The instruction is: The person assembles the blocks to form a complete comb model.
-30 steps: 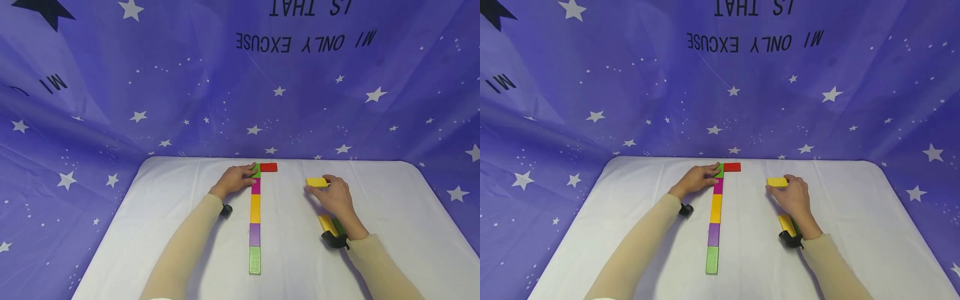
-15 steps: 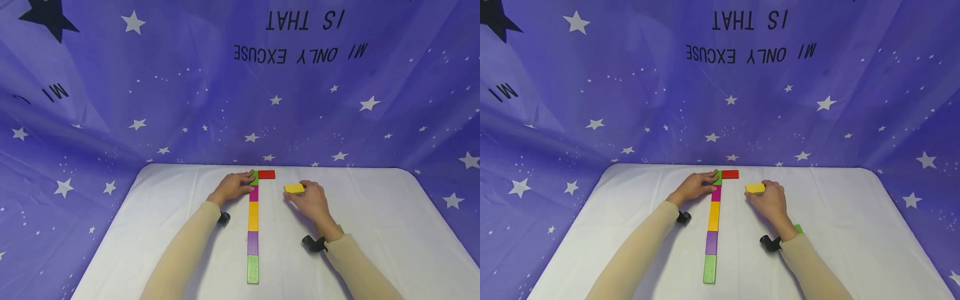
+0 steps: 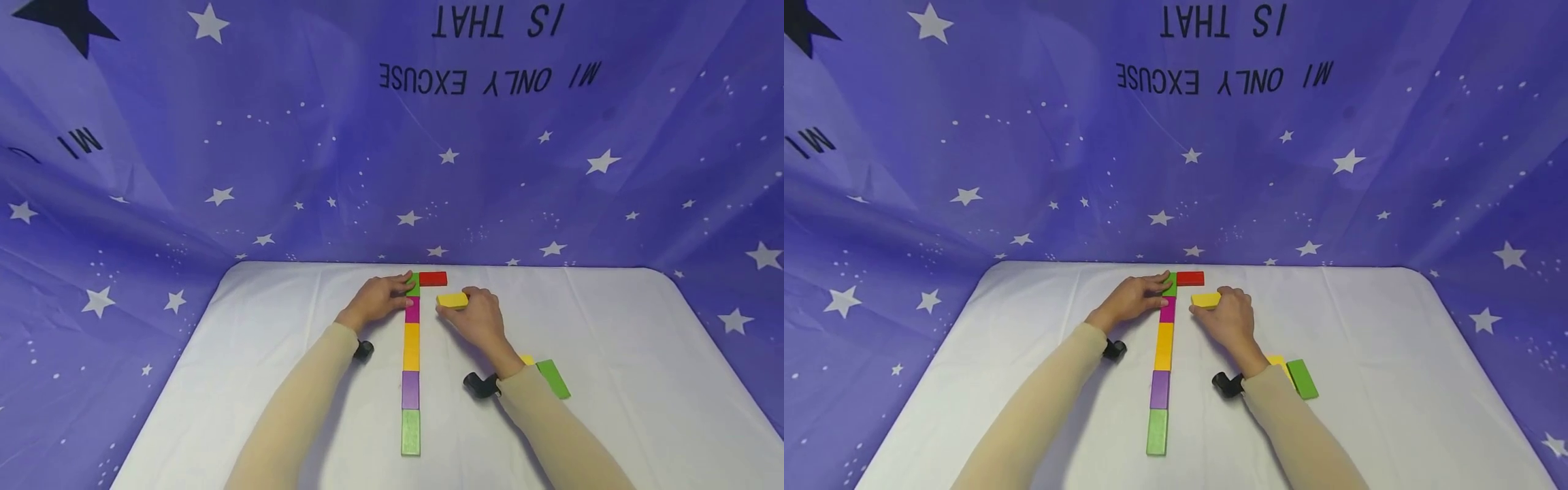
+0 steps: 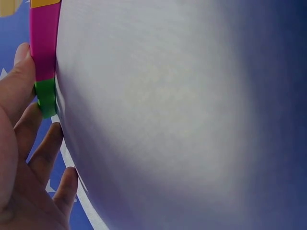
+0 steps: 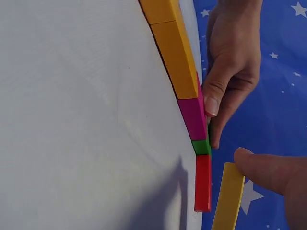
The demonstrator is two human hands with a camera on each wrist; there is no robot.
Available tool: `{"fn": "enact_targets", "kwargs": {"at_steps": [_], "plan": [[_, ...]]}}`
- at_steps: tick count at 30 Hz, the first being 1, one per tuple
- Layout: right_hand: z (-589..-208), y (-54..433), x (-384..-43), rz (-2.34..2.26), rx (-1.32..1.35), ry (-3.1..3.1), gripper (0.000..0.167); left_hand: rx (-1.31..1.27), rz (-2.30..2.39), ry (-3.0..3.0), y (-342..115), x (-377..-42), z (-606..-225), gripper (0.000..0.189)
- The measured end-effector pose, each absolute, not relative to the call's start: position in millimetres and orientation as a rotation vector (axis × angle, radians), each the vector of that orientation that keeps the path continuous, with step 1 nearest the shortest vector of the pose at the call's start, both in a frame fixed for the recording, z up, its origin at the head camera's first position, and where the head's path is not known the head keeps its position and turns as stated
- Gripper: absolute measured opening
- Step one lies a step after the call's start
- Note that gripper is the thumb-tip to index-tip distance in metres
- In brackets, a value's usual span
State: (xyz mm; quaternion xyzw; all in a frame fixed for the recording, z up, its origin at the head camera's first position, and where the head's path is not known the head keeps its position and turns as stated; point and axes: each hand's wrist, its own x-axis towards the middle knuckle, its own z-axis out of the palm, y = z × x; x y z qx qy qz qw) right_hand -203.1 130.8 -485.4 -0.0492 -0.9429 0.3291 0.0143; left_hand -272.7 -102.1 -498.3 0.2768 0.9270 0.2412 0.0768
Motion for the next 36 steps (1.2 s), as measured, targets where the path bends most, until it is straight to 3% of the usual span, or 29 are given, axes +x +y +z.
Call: {"fn": "enact_targets", "kwargs": {"at_steps": [36], "plan": [[-496.2,97.3,-230.9,0.834,-0.224,-3.028,0.08,0.83,0.722,2.772,-101.9,-277.1,-498.6,0.052]]}}
